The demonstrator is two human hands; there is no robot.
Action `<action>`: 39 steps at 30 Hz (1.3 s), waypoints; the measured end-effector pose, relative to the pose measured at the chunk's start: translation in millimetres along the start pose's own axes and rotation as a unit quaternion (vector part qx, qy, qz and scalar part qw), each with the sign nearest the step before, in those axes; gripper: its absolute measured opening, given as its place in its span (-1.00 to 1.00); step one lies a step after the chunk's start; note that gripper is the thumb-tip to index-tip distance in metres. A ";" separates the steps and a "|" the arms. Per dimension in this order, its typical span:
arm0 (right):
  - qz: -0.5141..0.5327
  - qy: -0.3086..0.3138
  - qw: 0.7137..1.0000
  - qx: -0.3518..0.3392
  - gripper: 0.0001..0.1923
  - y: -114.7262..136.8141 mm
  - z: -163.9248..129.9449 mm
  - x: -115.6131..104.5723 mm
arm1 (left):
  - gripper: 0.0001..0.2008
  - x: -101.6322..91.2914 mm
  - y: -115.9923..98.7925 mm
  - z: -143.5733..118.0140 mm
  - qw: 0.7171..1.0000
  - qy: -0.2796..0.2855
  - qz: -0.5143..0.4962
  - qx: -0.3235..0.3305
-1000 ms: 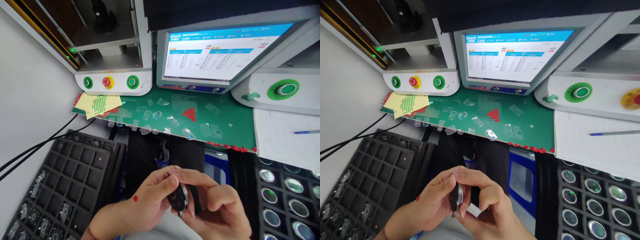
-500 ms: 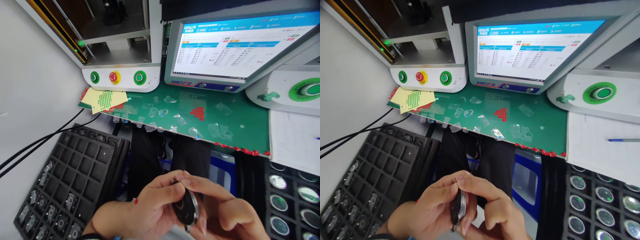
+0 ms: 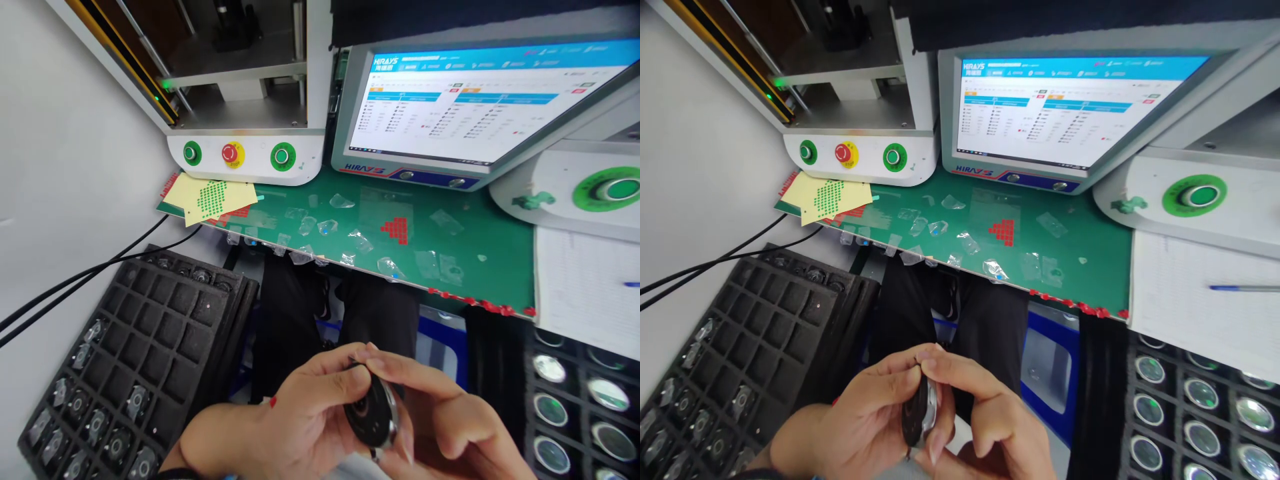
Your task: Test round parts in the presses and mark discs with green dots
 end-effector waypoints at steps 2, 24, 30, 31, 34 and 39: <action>-0.012 0.035 0.996 -0.081 -0.59 8.9 6.2 7.9 | -0.72 0.7 -0.3 -0.6 1.000 -0.014 0.000 -0.001; -0.613 0.099 0.760 -0.194 -0.77 -1.3 228.1 -78.6 | -0.86 -16.5 -69.1 51.7 0.669 -0.242 0.602 0.363; -0.590 0.059 0.761 -0.263 -0.91 6.2 176.9 -46.7 | -0.78 -7.7 -79.5 44.9 0.596 -0.266 0.617 0.438; -0.569 0.048 0.770 -0.285 -0.89 10.9 154.8 -33.7 | -0.81 -7.0 -80.6 43.8 0.578 -0.278 0.610 0.464; -0.422 0.028 0.831 -0.361 -0.91 25.2 83.2 11.6 | -0.89 -1.8 -84.1 35.7 0.471 -0.301 0.573 0.600; -0.292 0.009 0.889 -0.352 -0.79 19.8 22.8 60.4 | -0.78 8.2 -84.6 19.8 0.294 -0.301 0.526 0.739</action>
Point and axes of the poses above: each hand's wrist, its own z-axis towards the middle knuckle, its own x-axis out of the palm, y = z × x, the point moved 3 cm from there along z, towards the middle knuckle, and after that the axes turned 11 degrees about -y, right-handed, at the moved point
